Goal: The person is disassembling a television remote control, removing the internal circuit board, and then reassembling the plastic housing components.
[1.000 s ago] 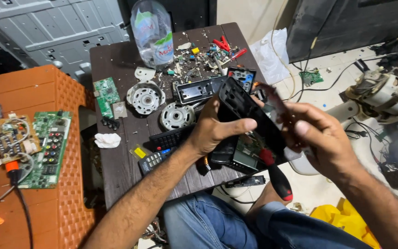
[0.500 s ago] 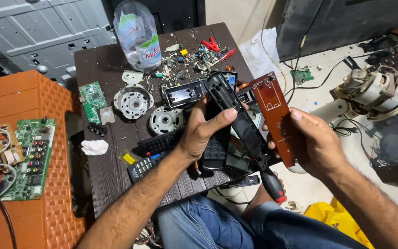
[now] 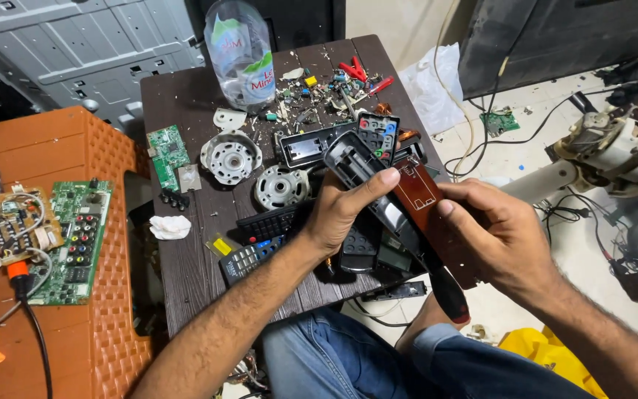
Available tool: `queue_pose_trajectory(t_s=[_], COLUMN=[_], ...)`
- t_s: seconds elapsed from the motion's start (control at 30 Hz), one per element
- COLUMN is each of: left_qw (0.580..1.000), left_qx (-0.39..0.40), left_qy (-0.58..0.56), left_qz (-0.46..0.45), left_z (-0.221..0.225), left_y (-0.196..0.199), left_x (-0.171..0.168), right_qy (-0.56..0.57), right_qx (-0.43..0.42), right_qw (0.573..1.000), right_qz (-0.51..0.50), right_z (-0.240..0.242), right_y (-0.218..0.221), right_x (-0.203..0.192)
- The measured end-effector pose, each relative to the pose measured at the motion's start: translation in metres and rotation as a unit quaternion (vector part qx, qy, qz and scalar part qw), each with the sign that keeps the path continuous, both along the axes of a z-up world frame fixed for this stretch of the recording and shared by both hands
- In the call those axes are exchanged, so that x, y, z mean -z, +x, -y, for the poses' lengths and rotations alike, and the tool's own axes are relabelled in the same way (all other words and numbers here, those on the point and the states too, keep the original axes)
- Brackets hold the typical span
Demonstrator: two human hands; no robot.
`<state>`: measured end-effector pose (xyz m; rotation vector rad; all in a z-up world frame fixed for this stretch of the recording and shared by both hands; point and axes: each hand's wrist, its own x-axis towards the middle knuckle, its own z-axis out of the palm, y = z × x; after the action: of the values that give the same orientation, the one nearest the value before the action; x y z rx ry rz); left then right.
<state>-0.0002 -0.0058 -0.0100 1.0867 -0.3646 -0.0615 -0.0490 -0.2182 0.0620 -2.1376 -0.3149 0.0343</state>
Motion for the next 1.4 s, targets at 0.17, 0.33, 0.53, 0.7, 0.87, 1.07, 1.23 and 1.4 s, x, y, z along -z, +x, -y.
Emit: queue_pose_trajectory(t_s=[0.17, 0.33, 0.53, 0.7, 0.87, 1.07, 1.23, 1.4], left_qw=[0.999, 0.997, 0.999, 1.0, 0.998, 0.999, 0.997, 0.997], left_qx=[0.015, 0.024, -0.009, 0.019, 0.047, 0.007, 0.0, 0.007], left_qy=[0.038, 0.061, 0.044, 0.014, 0.025, 0.03, 0.064, 0.073], left_qz=[-0.031, -0.048, 0.029, 0.02, -0.028, 0.03, 0.039, 0.02], left_z=[-0.003, -0.003, -0.001, -0.002, -0.002, 0.0, 0.0, 0.0], left_y=[-0.002, -0.006, -0.005, 0.0, -0.002, 0.0, 0.001, 0.001], left_x=[-0.001, -0.01, -0.005, 0.001, -0.004, -0.003, 0.001, 0.005], right_qy=[-0.047, -0.047, -0.066, -0.013, -0.01, -0.05, -0.089, -0.084], right_qx=[-0.001, -0.021, -0.05, 0.009, 0.028, 0.007, -0.021, -0.025], right_qw=[0.999, 0.998, 0.993, 1.0, 0.999, 0.998, 0.99, 0.99], right_qz=[0.025, 0.042, 0.087, 0.0, -0.014, 0.031, 0.106, 0.114], right_z=[-0.002, -0.004, -0.004, -0.006, -0.004, -0.004, -0.005, -0.005], right_y=[-0.001, -0.004, -0.003, -0.003, -0.004, -0.004, -0.005, -0.007], right_x=[-0.004, -0.012, -0.011, -0.007, -0.008, -0.009, -0.011, -0.012])
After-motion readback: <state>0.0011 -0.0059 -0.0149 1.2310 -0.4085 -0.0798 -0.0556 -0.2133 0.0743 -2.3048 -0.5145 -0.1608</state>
